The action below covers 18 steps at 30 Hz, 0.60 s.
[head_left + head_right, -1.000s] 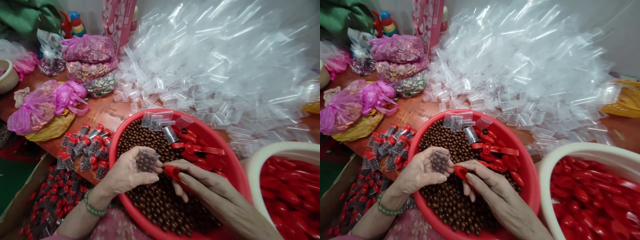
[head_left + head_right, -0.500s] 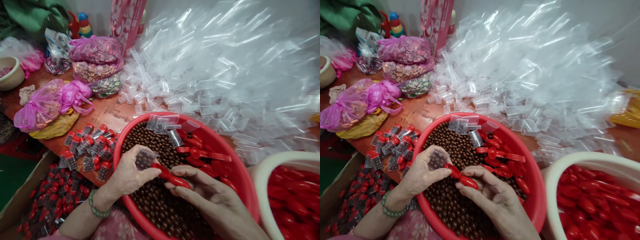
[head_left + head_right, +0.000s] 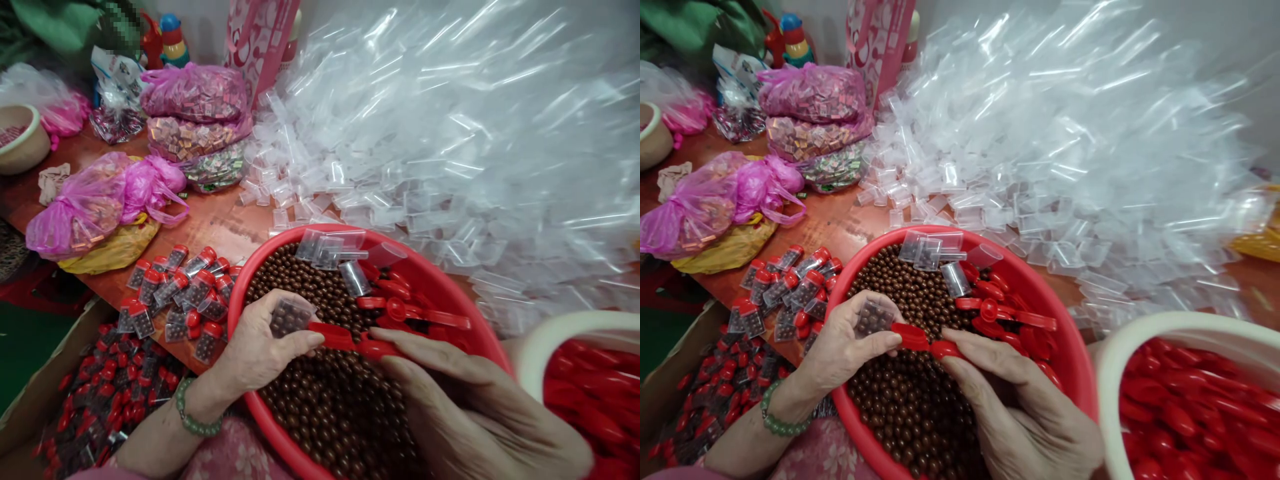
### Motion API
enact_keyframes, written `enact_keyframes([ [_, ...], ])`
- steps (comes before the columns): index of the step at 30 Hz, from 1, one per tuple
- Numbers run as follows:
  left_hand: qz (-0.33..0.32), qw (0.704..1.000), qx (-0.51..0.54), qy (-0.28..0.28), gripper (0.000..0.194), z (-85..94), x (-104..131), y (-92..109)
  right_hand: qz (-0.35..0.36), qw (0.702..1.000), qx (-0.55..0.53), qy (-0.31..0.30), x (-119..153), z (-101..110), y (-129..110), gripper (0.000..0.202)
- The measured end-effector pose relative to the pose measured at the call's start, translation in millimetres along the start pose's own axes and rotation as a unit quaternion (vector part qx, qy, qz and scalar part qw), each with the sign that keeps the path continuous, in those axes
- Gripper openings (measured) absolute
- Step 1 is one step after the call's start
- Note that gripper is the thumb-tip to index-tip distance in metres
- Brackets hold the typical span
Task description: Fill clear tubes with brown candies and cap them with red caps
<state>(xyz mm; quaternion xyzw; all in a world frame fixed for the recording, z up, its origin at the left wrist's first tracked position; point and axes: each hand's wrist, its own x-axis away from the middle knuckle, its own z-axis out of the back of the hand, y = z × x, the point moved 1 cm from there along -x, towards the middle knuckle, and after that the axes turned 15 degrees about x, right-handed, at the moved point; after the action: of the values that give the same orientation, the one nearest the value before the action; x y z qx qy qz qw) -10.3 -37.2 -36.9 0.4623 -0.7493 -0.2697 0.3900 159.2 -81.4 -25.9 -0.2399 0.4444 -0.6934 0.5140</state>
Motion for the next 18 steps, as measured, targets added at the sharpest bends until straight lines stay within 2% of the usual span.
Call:
enact_keyframes([
  [4,0.018,1.0,0.003,0.006,0.026,-0.1,-0.5,-1.7,0.05,0.998,0.007,0.03,-0.9,-5.5,0.6,0.019],
  [7,0.047,0.998,0.03,-0.004,0.029,0.3,-0.6,-3.5,0.052,0.997,0.007,0.056,-0.5,-10.2,-5.1,0.018],
  [10,0.05,0.998,0.038,-0.003,0.034,0.5,-0.8,-3.3,0.044,0.997,-0.009,0.069,-0.2,-17.8,-9.7,0.013],
  [13,0.048,0.998,0.033,0.0,0.039,0.5,-1.0,-1.6,0.104,0.991,-0.021,0.083,-0.6,-25.7,-8.7,0.012],
  [16,0.049,0.998,0.047,-0.002,0.041,1.3,-1.0,-1.7,0.174,0.983,-0.021,0.048,0.3,-30.9,-3.7,0.012],
  [18,0.041,0.999,0.035,-0.007,0.039,2.4,-1.0,-3.0,0.169,0.985,-0.023,0.007,2.4,-32.8,-0.2,0.018],
])
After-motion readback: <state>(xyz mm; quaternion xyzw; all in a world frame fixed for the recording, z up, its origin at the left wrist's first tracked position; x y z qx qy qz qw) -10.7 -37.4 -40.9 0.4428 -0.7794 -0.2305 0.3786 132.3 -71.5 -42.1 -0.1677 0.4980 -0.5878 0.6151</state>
